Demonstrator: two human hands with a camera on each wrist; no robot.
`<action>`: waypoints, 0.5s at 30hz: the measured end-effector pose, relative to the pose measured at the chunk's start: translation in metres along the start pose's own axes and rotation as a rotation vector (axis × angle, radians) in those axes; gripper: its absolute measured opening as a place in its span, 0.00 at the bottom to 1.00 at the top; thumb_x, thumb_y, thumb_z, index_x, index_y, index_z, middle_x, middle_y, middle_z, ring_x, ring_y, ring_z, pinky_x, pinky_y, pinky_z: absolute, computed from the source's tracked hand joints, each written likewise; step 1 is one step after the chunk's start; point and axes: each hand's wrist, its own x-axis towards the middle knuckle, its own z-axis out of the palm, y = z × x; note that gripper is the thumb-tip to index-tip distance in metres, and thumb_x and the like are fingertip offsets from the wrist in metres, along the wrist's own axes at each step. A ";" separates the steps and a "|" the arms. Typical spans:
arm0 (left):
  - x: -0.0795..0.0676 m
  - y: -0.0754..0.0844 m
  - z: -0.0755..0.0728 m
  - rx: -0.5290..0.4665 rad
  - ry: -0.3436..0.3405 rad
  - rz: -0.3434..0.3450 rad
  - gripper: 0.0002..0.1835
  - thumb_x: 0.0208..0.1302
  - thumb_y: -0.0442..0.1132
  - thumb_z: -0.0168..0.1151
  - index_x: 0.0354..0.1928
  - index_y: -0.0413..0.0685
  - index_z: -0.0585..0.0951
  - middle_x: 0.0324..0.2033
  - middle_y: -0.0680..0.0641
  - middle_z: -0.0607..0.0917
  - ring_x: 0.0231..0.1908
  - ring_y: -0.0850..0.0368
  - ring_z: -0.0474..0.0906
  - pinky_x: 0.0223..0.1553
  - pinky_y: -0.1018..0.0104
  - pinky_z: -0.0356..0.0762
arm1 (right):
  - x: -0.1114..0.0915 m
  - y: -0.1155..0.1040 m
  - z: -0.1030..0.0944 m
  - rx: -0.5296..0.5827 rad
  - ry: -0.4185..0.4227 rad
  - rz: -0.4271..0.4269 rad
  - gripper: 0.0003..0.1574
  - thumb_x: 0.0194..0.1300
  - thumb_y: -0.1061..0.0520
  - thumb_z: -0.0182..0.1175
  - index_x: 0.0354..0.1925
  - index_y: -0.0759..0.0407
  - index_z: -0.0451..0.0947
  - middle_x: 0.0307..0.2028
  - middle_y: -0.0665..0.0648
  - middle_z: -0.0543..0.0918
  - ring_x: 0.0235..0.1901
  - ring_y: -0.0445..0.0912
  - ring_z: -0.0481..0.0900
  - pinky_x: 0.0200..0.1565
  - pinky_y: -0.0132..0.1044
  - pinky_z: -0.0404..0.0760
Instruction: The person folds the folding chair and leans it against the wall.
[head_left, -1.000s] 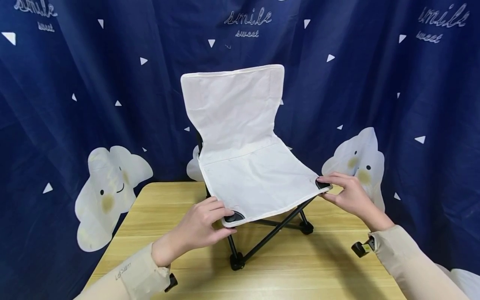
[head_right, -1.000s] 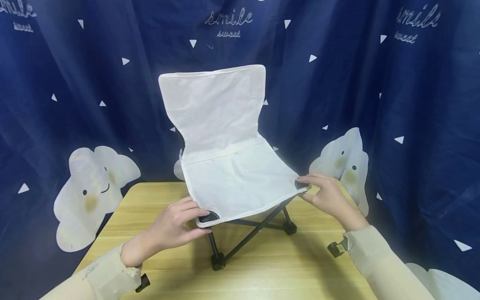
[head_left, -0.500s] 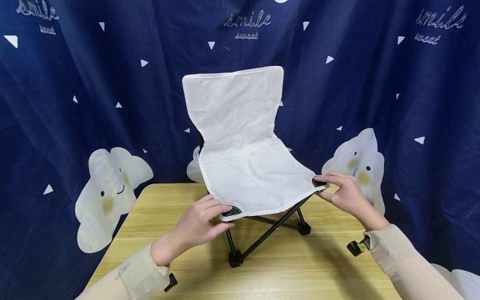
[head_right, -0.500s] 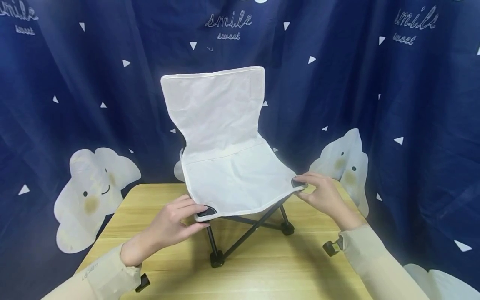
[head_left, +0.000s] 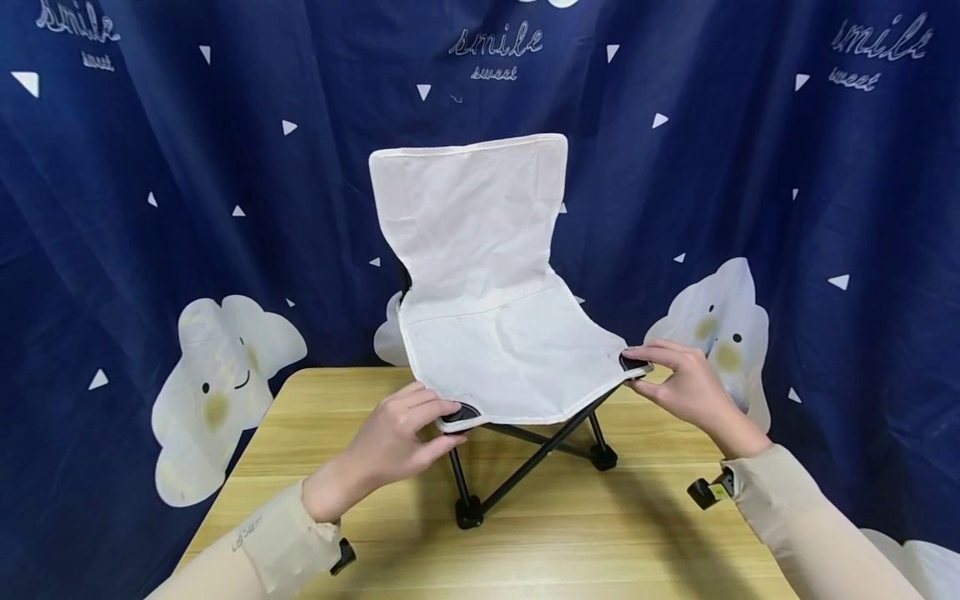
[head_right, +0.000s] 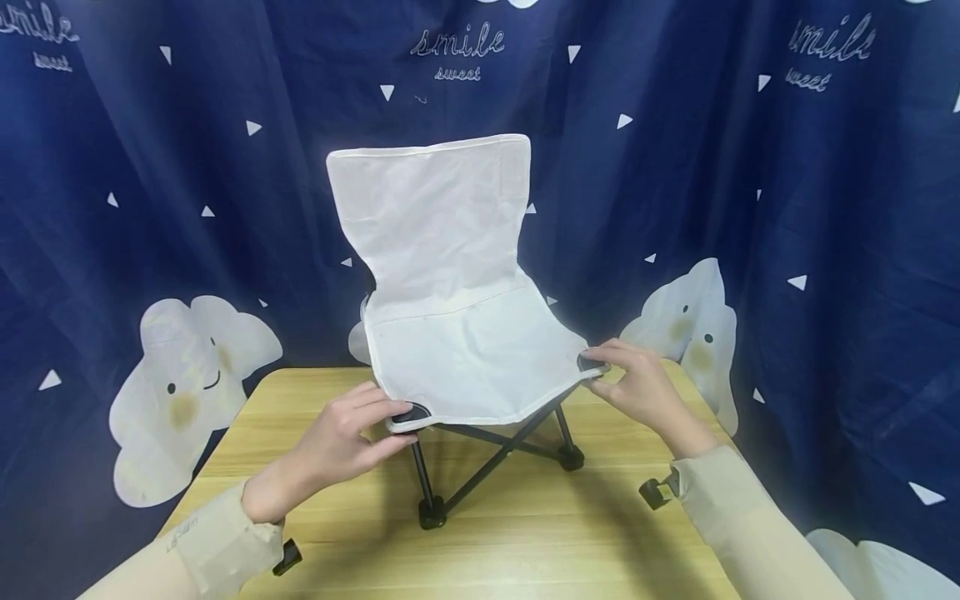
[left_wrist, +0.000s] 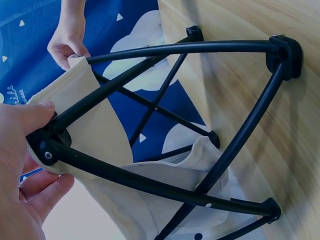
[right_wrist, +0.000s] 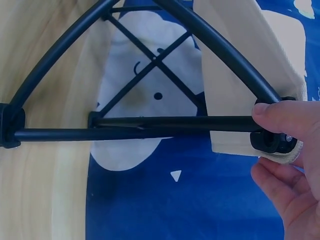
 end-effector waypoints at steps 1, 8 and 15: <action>0.001 -0.001 0.000 -0.001 0.001 -0.001 0.21 0.45 0.35 0.88 0.43 0.42 0.90 0.34 0.50 0.90 0.36 0.55 0.85 0.39 0.63 0.85 | 0.001 0.000 0.000 0.002 0.001 -0.001 0.31 0.35 0.76 0.84 0.43 0.62 0.93 0.36 0.59 0.93 0.35 0.53 0.88 0.47 0.17 0.75; 0.005 -0.004 0.000 -0.013 -0.006 -0.028 0.20 0.47 0.35 0.88 0.43 0.41 0.90 0.33 0.50 0.89 0.35 0.56 0.83 0.38 0.63 0.85 | 0.005 -0.003 0.001 0.035 0.023 -0.026 0.32 0.35 0.77 0.84 0.43 0.63 0.92 0.37 0.59 0.93 0.35 0.54 0.88 0.51 0.15 0.74; 0.008 -0.008 -0.002 -0.010 -0.002 -0.037 0.20 0.47 0.34 0.88 0.43 0.41 0.91 0.33 0.50 0.90 0.35 0.56 0.84 0.37 0.62 0.86 | 0.008 -0.004 0.002 0.043 0.025 -0.042 0.32 0.34 0.77 0.84 0.43 0.64 0.92 0.36 0.59 0.93 0.34 0.54 0.89 0.49 0.16 0.76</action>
